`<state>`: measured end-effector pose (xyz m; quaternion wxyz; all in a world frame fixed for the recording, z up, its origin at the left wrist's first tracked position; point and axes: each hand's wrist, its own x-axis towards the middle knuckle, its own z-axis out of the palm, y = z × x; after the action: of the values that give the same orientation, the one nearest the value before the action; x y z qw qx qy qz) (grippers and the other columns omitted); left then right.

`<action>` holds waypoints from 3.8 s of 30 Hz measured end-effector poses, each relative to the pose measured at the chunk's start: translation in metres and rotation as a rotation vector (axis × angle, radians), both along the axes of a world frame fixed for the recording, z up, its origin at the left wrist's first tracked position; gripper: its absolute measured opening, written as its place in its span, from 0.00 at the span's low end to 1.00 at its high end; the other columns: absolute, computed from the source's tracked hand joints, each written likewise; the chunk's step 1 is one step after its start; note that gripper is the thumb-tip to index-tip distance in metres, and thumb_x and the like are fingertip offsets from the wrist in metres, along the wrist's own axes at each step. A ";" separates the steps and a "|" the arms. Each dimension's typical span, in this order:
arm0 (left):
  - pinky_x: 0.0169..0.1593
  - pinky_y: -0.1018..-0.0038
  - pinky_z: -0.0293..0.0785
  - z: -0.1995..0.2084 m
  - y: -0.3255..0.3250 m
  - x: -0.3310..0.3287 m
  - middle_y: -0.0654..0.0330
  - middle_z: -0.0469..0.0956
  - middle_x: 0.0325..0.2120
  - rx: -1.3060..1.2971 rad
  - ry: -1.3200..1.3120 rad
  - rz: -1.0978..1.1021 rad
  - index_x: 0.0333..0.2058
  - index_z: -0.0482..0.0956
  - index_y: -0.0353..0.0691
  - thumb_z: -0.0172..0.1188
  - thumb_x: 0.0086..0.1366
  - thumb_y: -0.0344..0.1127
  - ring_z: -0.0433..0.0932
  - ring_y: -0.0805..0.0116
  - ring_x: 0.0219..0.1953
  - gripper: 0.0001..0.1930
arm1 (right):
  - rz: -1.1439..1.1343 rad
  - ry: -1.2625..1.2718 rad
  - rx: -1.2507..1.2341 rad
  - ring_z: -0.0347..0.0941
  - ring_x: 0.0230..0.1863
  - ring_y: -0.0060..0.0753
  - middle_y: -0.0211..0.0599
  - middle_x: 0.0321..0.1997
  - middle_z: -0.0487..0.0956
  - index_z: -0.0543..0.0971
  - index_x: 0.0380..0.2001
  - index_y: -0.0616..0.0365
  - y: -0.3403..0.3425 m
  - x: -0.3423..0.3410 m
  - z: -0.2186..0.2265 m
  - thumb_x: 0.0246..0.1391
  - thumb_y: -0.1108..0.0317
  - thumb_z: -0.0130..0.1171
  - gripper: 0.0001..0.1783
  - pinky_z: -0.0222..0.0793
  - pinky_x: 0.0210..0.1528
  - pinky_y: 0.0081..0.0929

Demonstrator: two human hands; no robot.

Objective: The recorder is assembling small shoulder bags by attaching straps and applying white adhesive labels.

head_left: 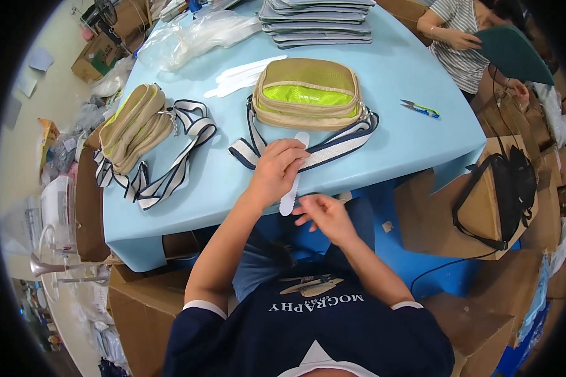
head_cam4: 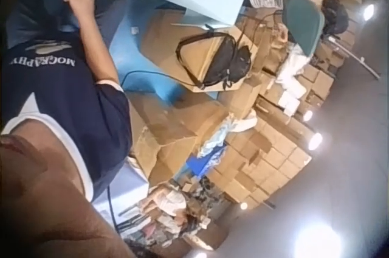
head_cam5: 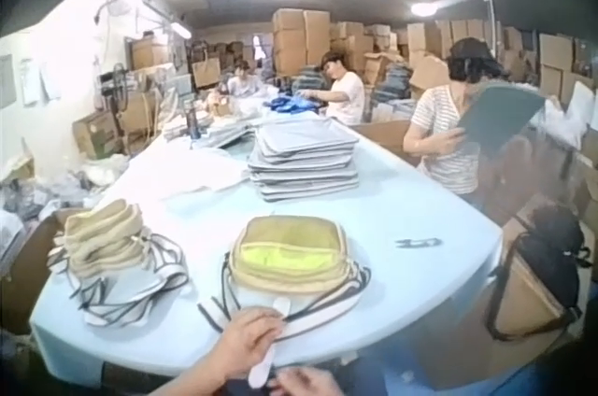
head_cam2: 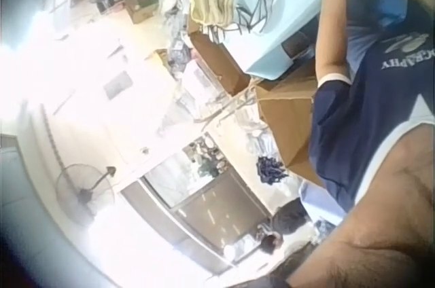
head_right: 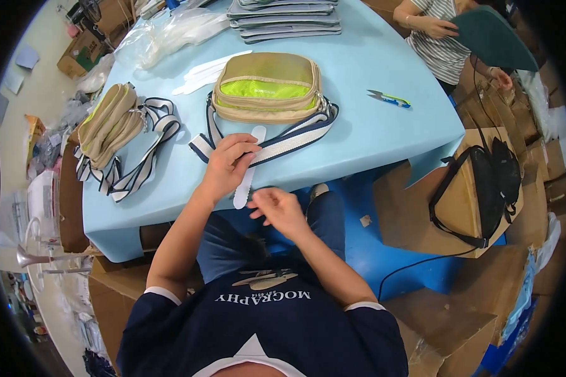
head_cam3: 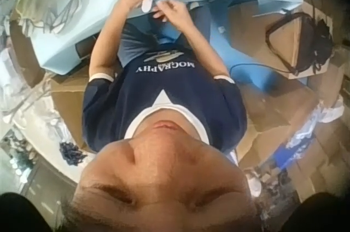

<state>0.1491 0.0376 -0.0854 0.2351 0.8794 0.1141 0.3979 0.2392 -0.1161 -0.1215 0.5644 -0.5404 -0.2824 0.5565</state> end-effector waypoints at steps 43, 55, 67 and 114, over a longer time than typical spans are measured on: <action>0.34 0.69 0.75 0.006 0.009 0.015 0.58 0.77 0.31 0.035 0.337 -0.406 0.28 0.78 0.39 0.63 0.50 0.30 0.77 0.57 0.32 0.05 | -0.336 -1.228 0.145 0.75 0.26 0.44 0.42 0.27 0.78 0.78 0.33 0.58 0.000 0.018 0.028 0.47 0.65 0.64 0.11 0.70 0.28 0.33; 0.33 0.70 0.75 -0.009 0.008 0.014 0.62 0.75 0.27 0.159 0.201 -0.346 0.27 0.76 0.43 0.59 0.50 0.28 0.77 0.62 0.32 0.04 | -0.571 -0.884 0.410 0.74 0.23 0.38 0.38 0.25 0.77 0.78 0.28 0.60 0.000 0.017 0.002 0.42 0.75 0.65 0.08 0.70 0.26 0.27; 0.31 0.70 0.75 -0.008 0.005 0.012 0.63 0.74 0.30 0.221 0.255 -0.331 0.31 0.76 0.43 0.58 0.50 0.27 0.77 0.63 0.32 0.07 | -0.523 -0.791 0.345 0.74 0.24 0.28 0.39 0.27 0.78 0.78 0.30 0.63 -0.002 0.023 0.001 0.45 0.76 0.65 0.07 0.69 0.27 0.22; 0.39 0.72 0.70 0.000 -0.021 -0.011 0.63 0.73 0.36 0.446 0.363 -0.083 0.36 0.77 0.39 0.55 0.47 0.32 0.70 0.66 0.38 0.15 | -0.113 -1.537 0.921 0.73 0.44 0.35 0.31 0.36 0.79 0.78 0.26 0.59 0.015 0.060 0.004 0.40 0.75 0.61 0.06 0.68 0.43 0.34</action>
<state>0.1377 0.0162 -0.0851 0.0275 0.9702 0.0280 0.2393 0.2988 -0.1016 -0.1176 0.4071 -0.4969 -0.7504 -0.1558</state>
